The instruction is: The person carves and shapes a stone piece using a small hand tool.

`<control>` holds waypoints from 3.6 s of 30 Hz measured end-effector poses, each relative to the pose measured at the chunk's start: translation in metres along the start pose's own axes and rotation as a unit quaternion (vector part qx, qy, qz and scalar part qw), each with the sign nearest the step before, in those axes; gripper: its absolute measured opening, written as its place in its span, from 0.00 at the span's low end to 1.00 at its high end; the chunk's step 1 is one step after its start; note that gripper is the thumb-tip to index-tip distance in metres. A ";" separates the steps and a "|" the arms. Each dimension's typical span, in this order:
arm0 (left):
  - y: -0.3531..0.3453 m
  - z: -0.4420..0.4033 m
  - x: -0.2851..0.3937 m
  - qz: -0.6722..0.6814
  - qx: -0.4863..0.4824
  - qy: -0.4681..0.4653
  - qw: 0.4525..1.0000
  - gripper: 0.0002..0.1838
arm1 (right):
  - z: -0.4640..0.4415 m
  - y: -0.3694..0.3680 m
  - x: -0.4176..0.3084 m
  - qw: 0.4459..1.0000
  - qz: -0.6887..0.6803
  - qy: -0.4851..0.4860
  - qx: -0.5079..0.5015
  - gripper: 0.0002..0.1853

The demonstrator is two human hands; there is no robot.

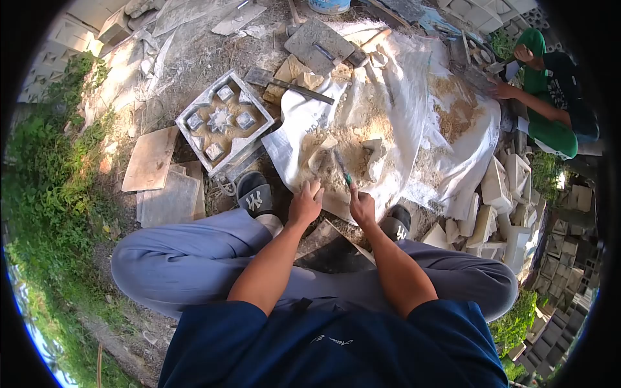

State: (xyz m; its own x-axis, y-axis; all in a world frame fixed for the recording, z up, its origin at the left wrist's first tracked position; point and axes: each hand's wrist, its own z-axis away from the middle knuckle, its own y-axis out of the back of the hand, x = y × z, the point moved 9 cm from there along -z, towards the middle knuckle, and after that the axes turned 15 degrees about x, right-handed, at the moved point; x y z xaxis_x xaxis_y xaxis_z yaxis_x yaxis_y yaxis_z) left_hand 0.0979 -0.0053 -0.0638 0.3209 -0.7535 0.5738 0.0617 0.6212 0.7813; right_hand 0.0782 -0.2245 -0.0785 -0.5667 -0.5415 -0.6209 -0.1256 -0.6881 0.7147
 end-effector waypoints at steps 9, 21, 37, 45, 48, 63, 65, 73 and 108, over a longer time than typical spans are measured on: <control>0.004 -0.006 0.003 0.029 0.021 -0.021 0.999 0.25 | -0.001 0.003 0.009 0.997 0.069 -0.031 0.000 0.45; 0.008 -0.005 0.005 0.018 0.005 -0.007 1.000 0.25 | -0.003 -0.004 0.010 0.994 0.100 -0.021 -0.035 0.44; 0.020 -0.002 0.007 0.023 0.020 -0.005 1.000 0.21 | 0.004 0.009 -0.007 0.998 0.062 -0.004 -0.015 0.42; 0.032 0.003 0.007 -0.012 0.011 0.042 0.999 0.21 | 0.026 0.004 -0.003 0.988 0.066 0.088 -0.107 0.39; 0.028 0.002 0.002 -0.015 0.018 0.042 0.999 0.22 | 0.013 0.004 0.023 0.995 0.073 0.036 -0.059 0.43; 0.048 -0.008 -0.020 0.019 0.131 0.006 0.991 0.27 | 0.028 -0.023 -0.013 0.981 0.054 0.097 -0.158 0.43; 0.047 -0.006 -0.020 0.016 0.132 -0.005 0.991 0.27 | 0.019 -0.024 -0.004 0.986 0.062 0.091 -0.128 0.43; 0.041 0.002 0.000 -0.025 0.060 0.012 0.998 0.22 | -0.007 0.026 0.016 0.998 0.006 -0.041 0.039 0.46; 0.017 0.002 0.004 0.020 0.020 0.012 1.000 0.19 | -0.004 0.019 -0.007 0.999 -0.017 -0.019 0.024 0.41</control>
State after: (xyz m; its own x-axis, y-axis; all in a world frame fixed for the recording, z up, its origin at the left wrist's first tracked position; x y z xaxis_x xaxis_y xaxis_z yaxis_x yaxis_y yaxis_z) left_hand 0.0986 0.0018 -0.0481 0.3443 -0.7229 0.5991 0.0113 0.6412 0.7673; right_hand 0.0829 -0.2359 -0.0619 -0.5924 -0.4984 -0.6330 -0.1838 -0.6813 0.7085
